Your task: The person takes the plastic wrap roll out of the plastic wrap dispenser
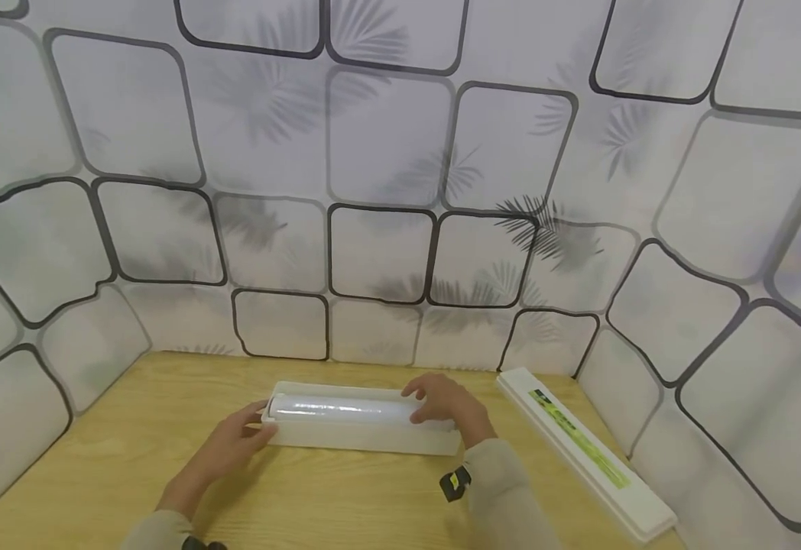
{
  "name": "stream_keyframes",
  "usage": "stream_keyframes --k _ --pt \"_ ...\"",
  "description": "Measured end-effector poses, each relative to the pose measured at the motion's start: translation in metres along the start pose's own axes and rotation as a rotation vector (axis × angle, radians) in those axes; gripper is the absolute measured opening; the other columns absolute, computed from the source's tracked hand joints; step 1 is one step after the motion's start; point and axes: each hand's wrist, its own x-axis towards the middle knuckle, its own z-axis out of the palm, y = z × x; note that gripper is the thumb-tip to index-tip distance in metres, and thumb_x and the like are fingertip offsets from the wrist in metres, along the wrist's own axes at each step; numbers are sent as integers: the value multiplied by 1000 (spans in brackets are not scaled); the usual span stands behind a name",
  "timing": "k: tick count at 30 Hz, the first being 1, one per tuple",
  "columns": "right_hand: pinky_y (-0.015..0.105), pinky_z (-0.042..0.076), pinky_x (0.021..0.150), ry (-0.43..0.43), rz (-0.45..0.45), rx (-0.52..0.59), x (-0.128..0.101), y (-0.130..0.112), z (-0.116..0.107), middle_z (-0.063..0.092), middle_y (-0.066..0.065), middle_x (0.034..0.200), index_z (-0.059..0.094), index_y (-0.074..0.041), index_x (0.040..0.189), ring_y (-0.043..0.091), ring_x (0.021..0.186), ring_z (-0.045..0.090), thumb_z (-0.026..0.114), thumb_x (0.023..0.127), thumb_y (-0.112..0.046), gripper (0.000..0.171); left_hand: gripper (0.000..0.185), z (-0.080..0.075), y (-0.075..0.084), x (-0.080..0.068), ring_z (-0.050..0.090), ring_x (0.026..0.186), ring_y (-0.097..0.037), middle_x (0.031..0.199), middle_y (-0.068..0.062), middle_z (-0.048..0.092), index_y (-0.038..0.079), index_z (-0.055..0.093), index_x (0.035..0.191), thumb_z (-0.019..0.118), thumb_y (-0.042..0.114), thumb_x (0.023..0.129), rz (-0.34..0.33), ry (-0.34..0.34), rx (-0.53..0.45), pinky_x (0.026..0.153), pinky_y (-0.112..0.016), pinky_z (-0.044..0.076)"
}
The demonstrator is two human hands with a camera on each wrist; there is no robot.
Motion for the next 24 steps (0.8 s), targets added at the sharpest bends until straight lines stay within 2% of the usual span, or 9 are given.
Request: stream_keyframes --k 5,9,16,24 --pt "48 58 92 -29 19 -25 9 0 3 71 13 120 72 -12 127 34 113 66 84 86 -12 43 53 -1 3 -1 72 106 -35 129 -28 66 -3 50 147 65 21 102 -25 9 5 87 -44 64" --pt "50 57 95 -41 51 5 13 -1 4 71 14 120 73 -12 126 32 112 67 84 85 -11 42 53 -1 5 -1 72 107 -36 130 -28 66 -3 50 148 64 22 103 -30 3 1 87 -43 64" --pt "53 55 103 -79 69 -11 16 -4 10 69 17 131 73 -15 126 36 125 63 84 85 -12 42 54 0 3 -1 72 108 -37 133 -30 64 -3 49 148 64 23 103 -29 -2 -1 88 -44 64" --pt "53 54 106 -114 69 -62 22 -6 12 63 15 141 70 -14 131 37 131 61 83 87 -14 46 53 1 3 0 72 107 -36 130 -28 66 -2 49 148 63 24 104 -36 0 0 88 -44 64"
